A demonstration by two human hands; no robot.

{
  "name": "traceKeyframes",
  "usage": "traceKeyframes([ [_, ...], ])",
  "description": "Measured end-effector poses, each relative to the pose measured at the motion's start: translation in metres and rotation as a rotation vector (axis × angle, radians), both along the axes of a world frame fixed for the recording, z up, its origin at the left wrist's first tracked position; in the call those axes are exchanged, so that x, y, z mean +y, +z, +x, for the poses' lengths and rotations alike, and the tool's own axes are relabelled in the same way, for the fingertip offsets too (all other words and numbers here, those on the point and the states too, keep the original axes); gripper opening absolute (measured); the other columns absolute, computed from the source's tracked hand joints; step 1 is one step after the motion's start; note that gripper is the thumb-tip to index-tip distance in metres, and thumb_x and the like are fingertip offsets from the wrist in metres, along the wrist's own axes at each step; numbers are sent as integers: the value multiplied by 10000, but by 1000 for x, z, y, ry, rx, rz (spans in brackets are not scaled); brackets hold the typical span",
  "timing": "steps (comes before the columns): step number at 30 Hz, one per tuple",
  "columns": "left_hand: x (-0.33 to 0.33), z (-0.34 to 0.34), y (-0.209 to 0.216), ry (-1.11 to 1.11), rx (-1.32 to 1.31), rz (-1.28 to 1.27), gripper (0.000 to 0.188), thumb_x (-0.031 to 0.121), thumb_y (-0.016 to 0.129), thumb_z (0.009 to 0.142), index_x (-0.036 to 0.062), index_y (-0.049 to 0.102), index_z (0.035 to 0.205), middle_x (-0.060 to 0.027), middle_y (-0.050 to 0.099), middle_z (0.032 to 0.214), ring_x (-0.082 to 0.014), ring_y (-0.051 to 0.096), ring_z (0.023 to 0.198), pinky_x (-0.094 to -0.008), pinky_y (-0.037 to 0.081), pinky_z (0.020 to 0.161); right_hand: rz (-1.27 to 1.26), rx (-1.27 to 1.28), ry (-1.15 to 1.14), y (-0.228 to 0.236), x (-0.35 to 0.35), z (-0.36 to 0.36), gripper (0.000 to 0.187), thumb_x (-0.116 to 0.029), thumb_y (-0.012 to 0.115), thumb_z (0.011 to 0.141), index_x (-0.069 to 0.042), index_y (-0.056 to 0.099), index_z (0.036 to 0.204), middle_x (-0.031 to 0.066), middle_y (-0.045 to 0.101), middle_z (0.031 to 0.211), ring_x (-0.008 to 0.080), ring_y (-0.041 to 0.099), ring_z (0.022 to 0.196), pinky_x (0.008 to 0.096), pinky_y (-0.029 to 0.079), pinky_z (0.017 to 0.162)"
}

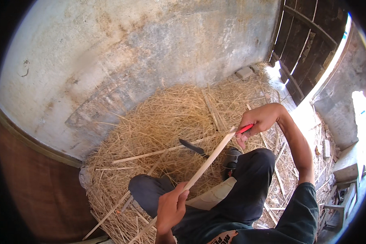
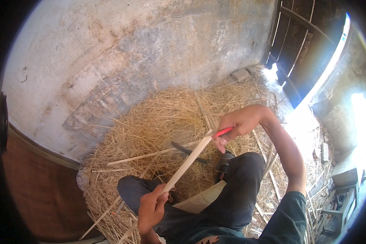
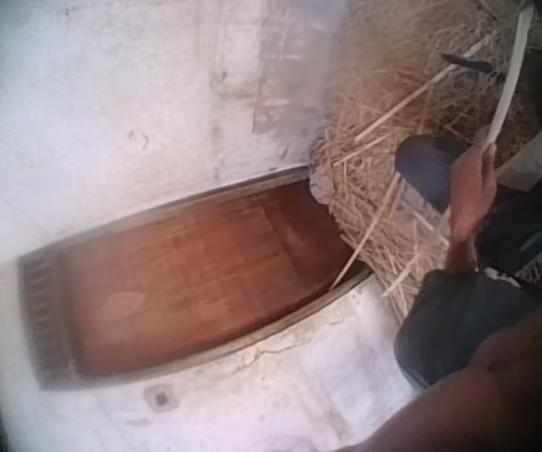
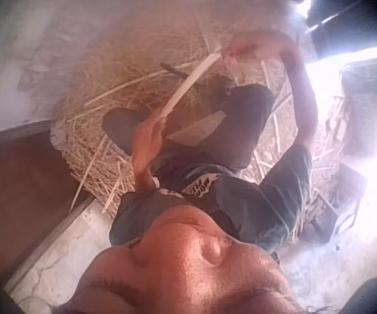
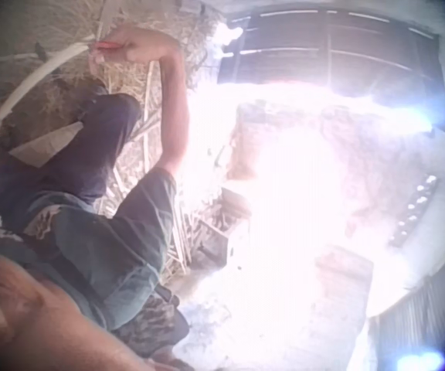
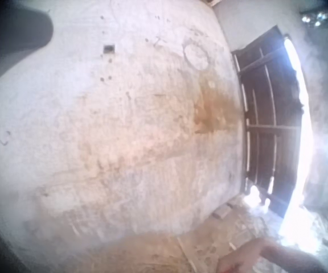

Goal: The person sits on a straw-covered floor and uses a red utility knife to shave thin strips from a long wooden stick. They repeatedly scrape the blade along the length of the stick to remove material, occasionally rotating the stick to work on different sides.

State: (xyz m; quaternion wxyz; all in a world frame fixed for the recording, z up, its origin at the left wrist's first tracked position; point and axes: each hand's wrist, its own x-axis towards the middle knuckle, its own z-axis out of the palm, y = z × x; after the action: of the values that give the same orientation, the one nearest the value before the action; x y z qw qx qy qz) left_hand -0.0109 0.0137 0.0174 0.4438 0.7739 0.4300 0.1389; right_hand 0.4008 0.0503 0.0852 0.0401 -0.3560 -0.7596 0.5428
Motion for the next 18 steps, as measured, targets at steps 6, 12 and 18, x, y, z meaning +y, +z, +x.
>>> traceKeyframes([
  [6, 22, -63, -30, 308, 132, 313, 241, 133, 542, 1069, 70, 675, 1259, -135, 617, 703, -286, 620, 601, -414, 469, 582, 21, -29, -120, 18, -11, 59, 228, -151, 647, 1034, 17, 742, 1155, 119, 777, 1110, 195, 708, 1005, 355, 526, 867],
  [12, 29, -93, -5, 372, -131, -195, 255, 98, 499, 1087, 42, 672, 1266, 12, 515, 706, -60, 448, 570, -260, 349, 518, 389, -611, -1112, -51, -57, 206, 483, -468, 712, 978, -61, 736, 1237, 31, 676, 761, 213, 629, 646, 384, 511, 661],
  [18, 18, -49, -4, 158, -375, -514, 249, 95, 507, 1091, -3, 646, 1272, 16, 472, 773, -36, 371, 604, -215, 309, 533, 758, -654, -1294, -63, -41, 102, 513, -510, 726, 962, -89, 728, 1255, 166, 768, 1004, 266, 740, 938, 417, 566, 838],
])
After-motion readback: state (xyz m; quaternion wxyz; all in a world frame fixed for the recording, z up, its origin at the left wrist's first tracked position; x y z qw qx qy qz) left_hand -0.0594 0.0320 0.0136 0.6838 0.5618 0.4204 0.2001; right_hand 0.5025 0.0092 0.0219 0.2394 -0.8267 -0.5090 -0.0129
